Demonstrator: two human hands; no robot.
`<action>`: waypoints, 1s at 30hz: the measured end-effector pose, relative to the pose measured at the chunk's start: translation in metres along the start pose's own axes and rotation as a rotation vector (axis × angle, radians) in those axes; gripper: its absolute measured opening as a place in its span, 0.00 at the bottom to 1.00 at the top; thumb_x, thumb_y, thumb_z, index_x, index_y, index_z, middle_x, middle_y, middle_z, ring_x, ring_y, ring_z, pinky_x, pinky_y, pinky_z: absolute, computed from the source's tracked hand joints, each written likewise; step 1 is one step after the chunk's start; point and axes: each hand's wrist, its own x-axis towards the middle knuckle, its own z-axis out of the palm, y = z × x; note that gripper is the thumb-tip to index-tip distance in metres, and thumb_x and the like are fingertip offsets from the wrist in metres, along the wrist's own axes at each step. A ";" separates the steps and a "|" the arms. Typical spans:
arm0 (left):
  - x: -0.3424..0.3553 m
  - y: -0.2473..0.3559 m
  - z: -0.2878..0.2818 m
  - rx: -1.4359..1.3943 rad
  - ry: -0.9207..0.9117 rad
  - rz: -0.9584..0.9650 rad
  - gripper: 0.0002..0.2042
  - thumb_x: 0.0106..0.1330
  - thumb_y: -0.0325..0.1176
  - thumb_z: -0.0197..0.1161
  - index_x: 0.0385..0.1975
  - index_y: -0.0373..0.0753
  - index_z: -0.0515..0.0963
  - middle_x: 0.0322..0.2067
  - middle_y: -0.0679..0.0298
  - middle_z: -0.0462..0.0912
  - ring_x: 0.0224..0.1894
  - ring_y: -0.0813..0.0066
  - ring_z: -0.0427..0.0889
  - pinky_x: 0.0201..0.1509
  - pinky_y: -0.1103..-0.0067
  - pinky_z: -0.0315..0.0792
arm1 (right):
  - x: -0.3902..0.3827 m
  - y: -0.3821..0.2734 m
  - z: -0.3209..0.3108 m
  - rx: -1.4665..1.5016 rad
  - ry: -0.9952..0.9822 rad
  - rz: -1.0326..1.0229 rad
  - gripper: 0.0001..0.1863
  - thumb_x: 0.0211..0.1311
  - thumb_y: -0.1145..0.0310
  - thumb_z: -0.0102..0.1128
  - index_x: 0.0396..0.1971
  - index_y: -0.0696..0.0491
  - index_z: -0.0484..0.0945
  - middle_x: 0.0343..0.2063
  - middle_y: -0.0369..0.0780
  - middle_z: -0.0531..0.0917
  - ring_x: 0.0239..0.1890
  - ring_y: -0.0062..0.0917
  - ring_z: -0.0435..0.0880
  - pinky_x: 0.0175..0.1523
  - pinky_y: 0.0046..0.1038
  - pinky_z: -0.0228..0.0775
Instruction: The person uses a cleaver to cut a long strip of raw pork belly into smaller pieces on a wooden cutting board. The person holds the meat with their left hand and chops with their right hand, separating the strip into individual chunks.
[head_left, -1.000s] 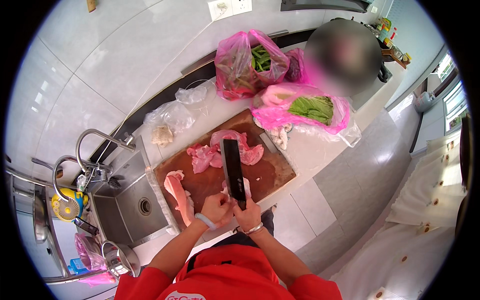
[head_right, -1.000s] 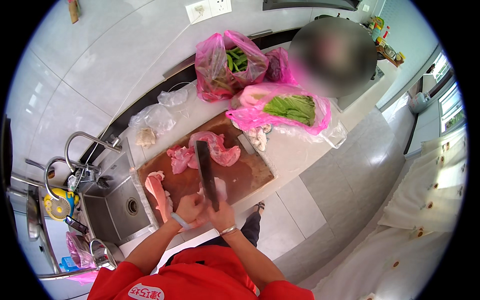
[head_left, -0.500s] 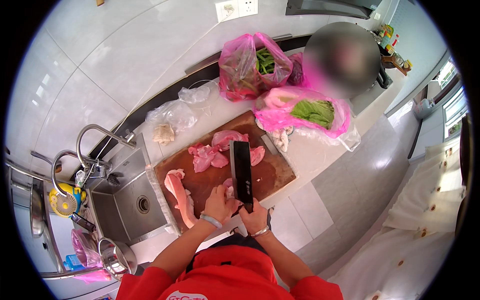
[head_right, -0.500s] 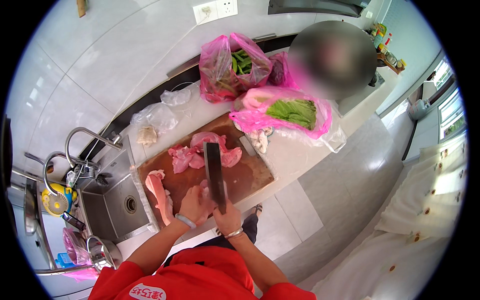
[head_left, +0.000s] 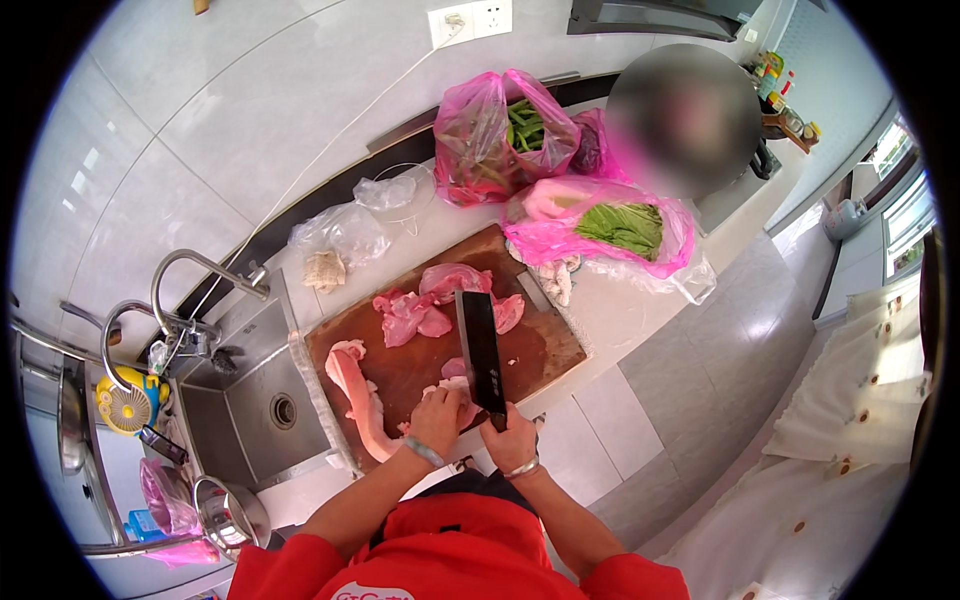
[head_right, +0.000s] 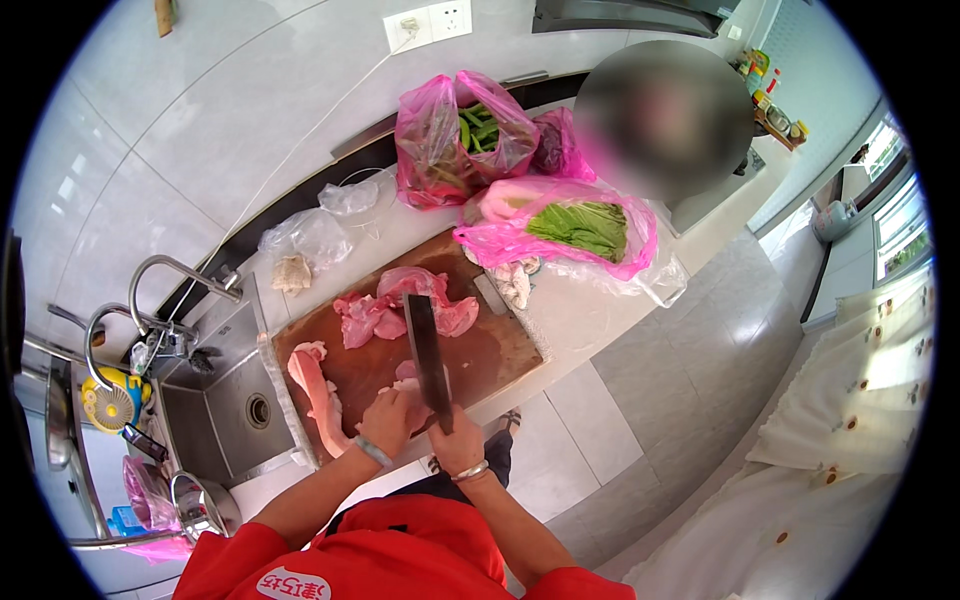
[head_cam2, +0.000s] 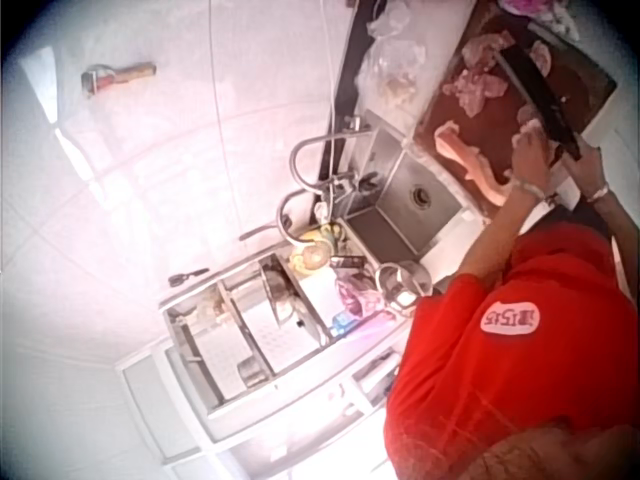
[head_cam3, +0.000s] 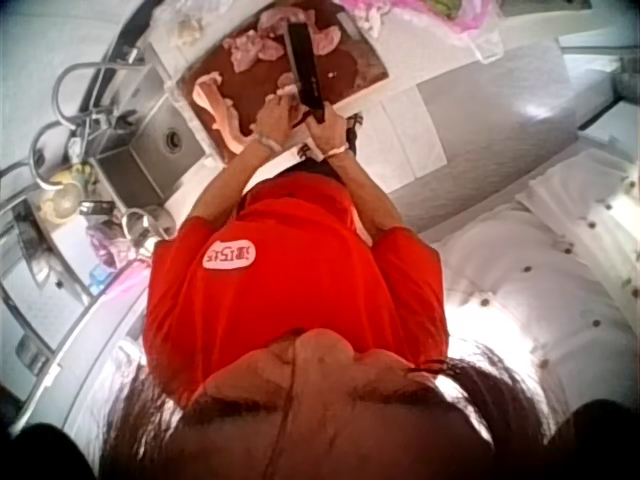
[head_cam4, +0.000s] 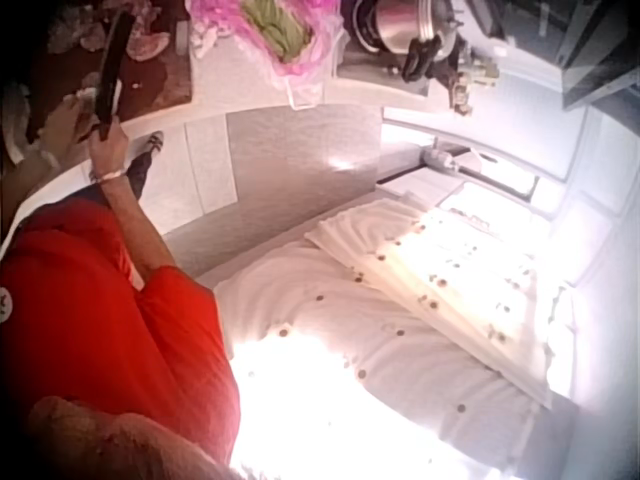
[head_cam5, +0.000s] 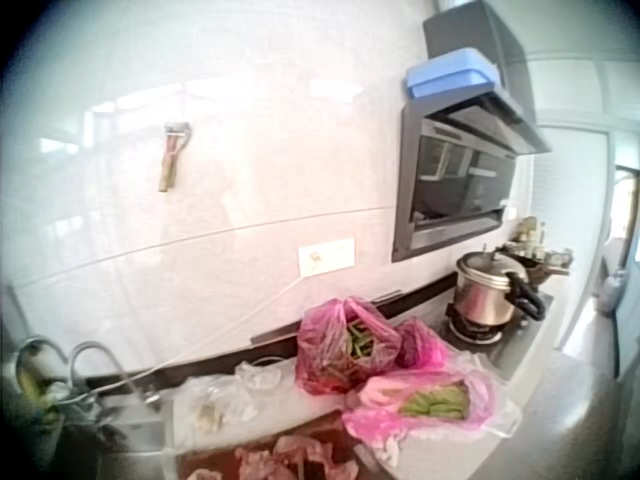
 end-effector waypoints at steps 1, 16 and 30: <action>0.000 -0.003 0.002 0.000 -0.009 0.005 0.07 0.58 0.31 0.57 0.34 0.38 0.75 0.32 0.54 0.76 0.35 0.54 0.78 0.35 0.64 0.74 | -0.001 0.000 -0.002 -0.011 -0.032 0.026 0.10 0.52 0.66 0.57 0.33 0.55 0.75 0.23 0.51 0.79 0.30 0.50 0.79 0.34 0.44 0.71; 0.007 -0.008 -0.002 -0.241 -0.054 -0.157 0.09 0.51 0.35 0.61 0.20 0.35 0.77 0.21 0.48 0.78 0.27 0.48 0.79 0.33 0.61 0.74 | -0.021 0.008 0.015 0.024 -0.035 0.028 0.10 0.51 0.68 0.55 0.33 0.55 0.76 0.24 0.49 0.79 0.29 0.49 0.79 0.34 0.43 0.72; 0.020 -0.003 -0.019 -0.281 -0.170 -0.344 0.07 0.48 0.32 0.61 0.21 0.33 0.76 0.21 0.47 0.79 0.27 0.47 0.80 0.34 0.63 0.74 | 0.001 0.018 0.041 -0.040 0.103 -0.153 0.10 0.51 0.68 0.59 0.32 0.57 0.75 0.17 0.50 0.77 0.23 0.48 0.78 0.27 0.42 0.69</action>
